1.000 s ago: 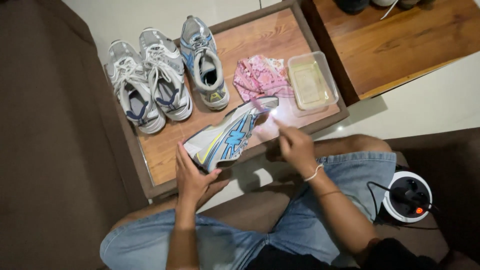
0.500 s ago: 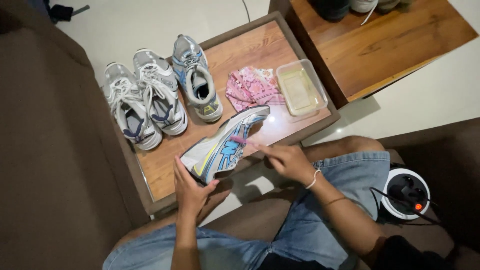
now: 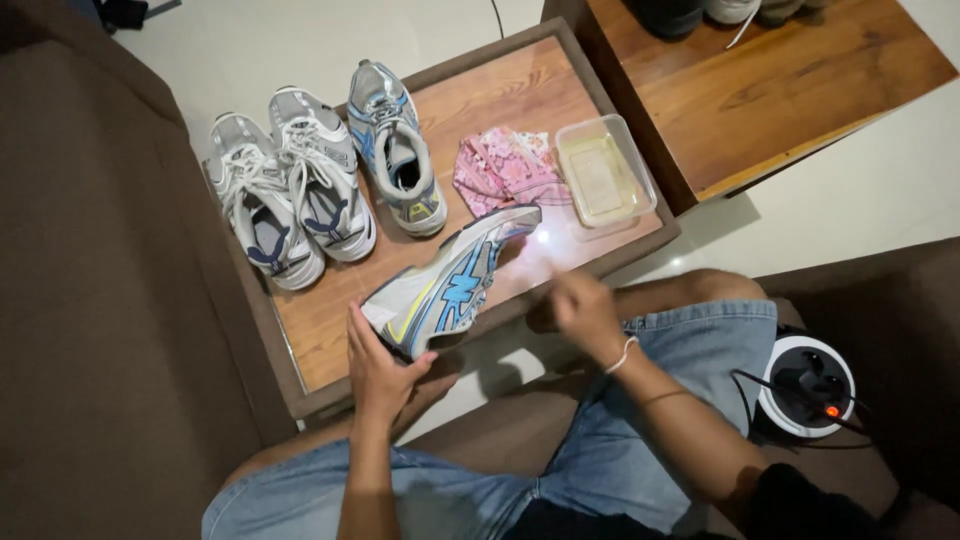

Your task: The person is cleaning a white and blue sneaker using a toothbrush and cleaning solution, then wiping it with a pink cloth.

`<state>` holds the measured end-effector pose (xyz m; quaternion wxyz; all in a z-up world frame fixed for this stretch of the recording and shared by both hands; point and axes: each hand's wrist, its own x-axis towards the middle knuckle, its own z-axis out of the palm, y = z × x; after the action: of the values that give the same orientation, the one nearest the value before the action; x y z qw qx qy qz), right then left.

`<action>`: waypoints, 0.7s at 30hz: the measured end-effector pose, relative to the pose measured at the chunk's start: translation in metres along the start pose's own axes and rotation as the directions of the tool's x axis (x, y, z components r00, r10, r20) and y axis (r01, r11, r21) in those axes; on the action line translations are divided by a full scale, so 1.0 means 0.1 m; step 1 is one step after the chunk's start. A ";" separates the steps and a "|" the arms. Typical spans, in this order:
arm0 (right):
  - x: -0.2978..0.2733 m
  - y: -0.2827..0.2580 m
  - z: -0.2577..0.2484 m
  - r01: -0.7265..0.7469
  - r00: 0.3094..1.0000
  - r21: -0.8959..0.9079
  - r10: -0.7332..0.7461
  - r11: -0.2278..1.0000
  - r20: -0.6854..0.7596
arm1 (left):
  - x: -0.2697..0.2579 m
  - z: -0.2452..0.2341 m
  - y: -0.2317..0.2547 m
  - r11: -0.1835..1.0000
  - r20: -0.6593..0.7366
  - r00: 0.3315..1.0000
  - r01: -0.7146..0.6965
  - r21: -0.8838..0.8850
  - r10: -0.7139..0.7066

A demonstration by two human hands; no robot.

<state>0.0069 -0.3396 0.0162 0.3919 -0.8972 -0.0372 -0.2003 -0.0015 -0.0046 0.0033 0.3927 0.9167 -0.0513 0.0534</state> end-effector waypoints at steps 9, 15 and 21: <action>0.06 -0.24 0.00 0.105 0.994 -0.086 -0.101 0.991 0.050 | 0.00 -0.01 0.00 1.000 0.021 0.999 0.028 -0.003 -0.028; 0.11 -0.38 -0.07 0.184 0.902 0.051 -0.189 0.982 0.388 | 0.02 0.00 -0.02 0.999 -0.001 1.000 0.011 0.036 -0.011; 0.16 -0.72 -0.16 0.145 0.871 0.126 -0.187 0.981 0.454 | 0.05 -0.03 0.04 1.000 -0.005 1.000 -0.018 0.011 0.018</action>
<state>0.0004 -0.3024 0.0817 0.3919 -0.8944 -0.2154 -0.0115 0.0025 -0.0054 0.0085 0.3873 0.9182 -0.0584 0.0594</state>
